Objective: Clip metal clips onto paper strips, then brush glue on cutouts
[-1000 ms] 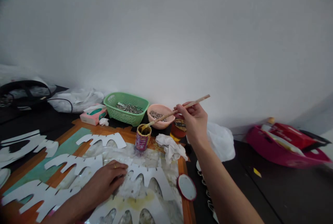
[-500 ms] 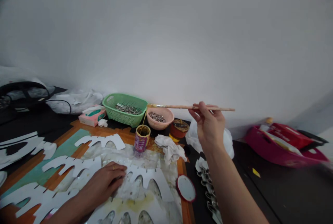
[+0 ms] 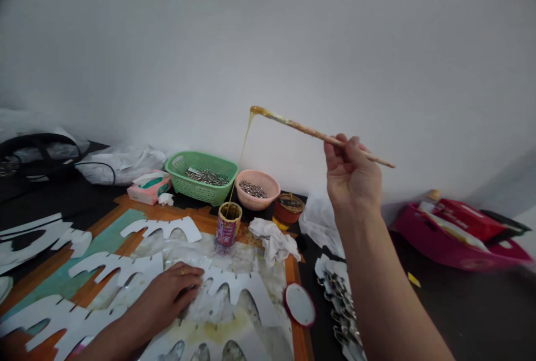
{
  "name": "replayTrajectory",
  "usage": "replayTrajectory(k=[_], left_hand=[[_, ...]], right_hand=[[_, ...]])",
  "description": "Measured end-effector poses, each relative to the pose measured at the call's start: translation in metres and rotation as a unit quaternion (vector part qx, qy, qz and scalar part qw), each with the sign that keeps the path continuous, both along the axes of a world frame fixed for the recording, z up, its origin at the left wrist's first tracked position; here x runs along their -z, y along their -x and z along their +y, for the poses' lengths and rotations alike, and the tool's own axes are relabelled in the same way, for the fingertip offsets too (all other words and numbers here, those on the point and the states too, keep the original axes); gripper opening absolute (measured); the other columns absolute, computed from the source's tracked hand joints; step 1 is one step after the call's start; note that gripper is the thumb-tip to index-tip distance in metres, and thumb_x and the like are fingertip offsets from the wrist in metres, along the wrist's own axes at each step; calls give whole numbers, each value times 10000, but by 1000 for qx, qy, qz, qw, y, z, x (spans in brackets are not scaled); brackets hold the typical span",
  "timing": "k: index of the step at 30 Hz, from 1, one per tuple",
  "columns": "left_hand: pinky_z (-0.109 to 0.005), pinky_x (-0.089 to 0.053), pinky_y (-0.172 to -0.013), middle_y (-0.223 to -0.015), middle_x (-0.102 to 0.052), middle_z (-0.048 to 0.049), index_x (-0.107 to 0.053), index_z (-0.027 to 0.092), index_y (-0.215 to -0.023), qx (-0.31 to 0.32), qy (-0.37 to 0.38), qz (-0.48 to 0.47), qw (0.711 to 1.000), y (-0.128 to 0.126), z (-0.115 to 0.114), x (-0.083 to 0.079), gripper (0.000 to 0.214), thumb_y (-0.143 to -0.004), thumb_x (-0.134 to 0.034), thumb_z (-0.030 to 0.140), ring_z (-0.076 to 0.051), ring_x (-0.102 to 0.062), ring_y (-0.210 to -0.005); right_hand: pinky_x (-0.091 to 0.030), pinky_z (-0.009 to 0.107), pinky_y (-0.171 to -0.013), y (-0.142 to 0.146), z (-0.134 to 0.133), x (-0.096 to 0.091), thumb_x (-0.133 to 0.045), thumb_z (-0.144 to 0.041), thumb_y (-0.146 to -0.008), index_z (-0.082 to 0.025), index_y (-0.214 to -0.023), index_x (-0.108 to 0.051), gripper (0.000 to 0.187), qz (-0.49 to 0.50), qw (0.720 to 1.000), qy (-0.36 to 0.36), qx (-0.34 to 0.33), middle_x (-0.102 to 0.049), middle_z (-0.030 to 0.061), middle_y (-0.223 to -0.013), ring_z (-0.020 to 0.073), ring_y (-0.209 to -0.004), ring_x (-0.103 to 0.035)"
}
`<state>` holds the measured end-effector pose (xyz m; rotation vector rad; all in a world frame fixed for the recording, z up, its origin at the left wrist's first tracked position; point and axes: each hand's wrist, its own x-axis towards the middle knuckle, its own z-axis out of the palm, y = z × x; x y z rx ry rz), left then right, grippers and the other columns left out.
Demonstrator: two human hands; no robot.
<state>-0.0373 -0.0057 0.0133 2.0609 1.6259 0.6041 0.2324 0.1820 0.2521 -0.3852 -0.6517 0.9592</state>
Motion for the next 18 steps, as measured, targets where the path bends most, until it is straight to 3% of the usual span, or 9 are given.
replayTrajectory(k=[9,18], left_hand=[[-403,-494,-1004,-1195,-742,-47,-750,241,-962,2,-3,2,1000,0,0,1,252,-922,-518,150,-249,-634,-1153],[-425,-482,-1033,-1225,-731,-57,-742,223,-1000,1,-3,2,1000,-1,-3,-1,256,-928,-510,142,-252,-632,-1161]], right_hand=[[-637,196,-777,1,3,-31,-493,-6,-986,-152,-632,-643,412,20,999,-37,-7,-672,1,-735,67,-713,-717],[-614,215,-840,-1,8,-40,-539,-62,-998,-164,-628,-635,395,26,998,-55,-3,-659,-17,-730,56,-694,-704]])
